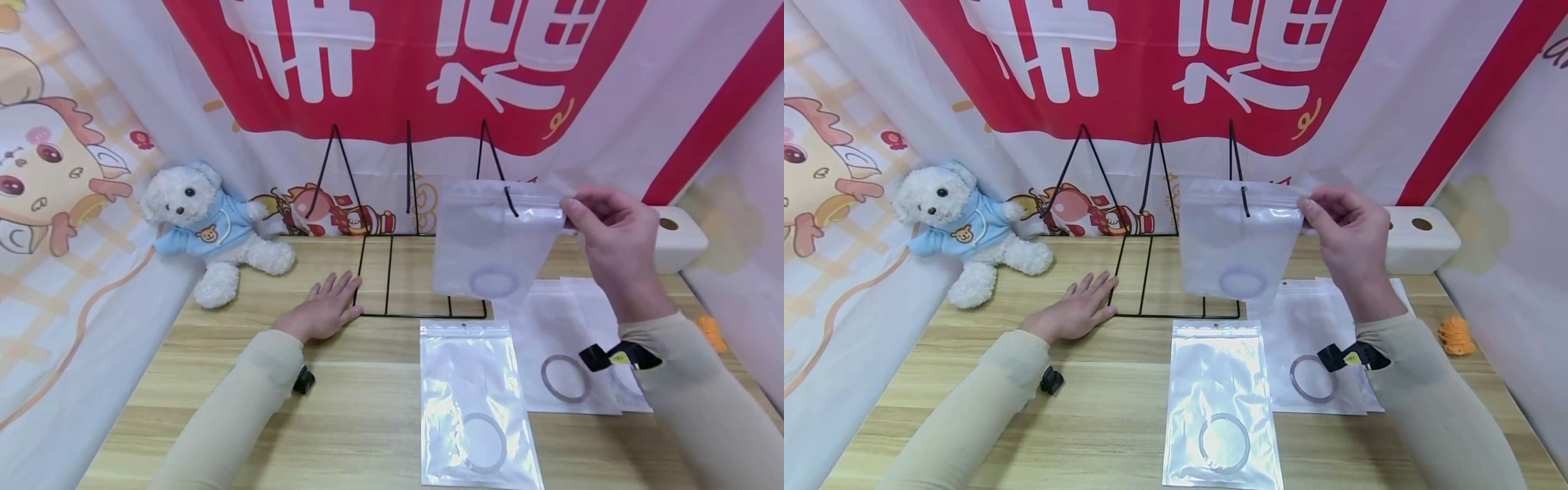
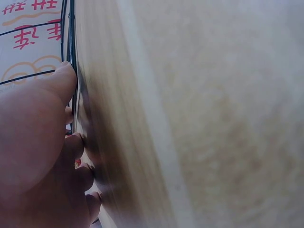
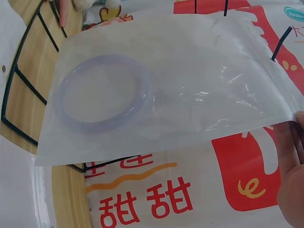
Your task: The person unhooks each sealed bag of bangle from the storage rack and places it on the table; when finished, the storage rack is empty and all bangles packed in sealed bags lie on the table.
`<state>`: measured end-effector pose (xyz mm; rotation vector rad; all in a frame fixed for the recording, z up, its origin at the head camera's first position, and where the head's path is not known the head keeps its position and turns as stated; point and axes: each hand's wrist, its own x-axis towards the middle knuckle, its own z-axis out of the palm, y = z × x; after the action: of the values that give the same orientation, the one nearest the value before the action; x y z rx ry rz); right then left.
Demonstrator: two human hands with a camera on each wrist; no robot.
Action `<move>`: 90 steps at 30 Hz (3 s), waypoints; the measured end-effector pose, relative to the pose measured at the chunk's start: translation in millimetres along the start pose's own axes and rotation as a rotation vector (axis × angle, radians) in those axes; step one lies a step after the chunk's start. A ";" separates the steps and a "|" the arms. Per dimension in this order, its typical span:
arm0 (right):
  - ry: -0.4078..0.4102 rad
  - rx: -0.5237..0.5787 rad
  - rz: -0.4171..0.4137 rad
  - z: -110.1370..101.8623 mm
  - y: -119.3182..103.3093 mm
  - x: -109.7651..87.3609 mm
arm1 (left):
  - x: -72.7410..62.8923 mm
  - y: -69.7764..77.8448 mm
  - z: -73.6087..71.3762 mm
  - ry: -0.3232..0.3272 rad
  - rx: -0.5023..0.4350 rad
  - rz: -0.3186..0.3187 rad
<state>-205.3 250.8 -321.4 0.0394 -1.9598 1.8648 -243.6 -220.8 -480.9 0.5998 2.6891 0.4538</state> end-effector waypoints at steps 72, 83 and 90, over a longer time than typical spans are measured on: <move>-0.156 0.270 -0.216 18.2 -7.0 -105.4 | -11.2 17.2 -12.7 -0.026 0.021 -0.024; -0.282 0.290 -0.287 40.9 0.4 -131.0 | -10.1 16.3 -11.7 -0.025 0.044 -0.032; -0.380 0.360 -0.336 49.3 3.3 -147.4 | -2.5 4.5 -3.6 -0.018 -0.013 0.003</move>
<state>-86.8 163.9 -372.4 0.8315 -1.6715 2.0530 -241.3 -218.9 -475.3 0.6022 2.6671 0.4638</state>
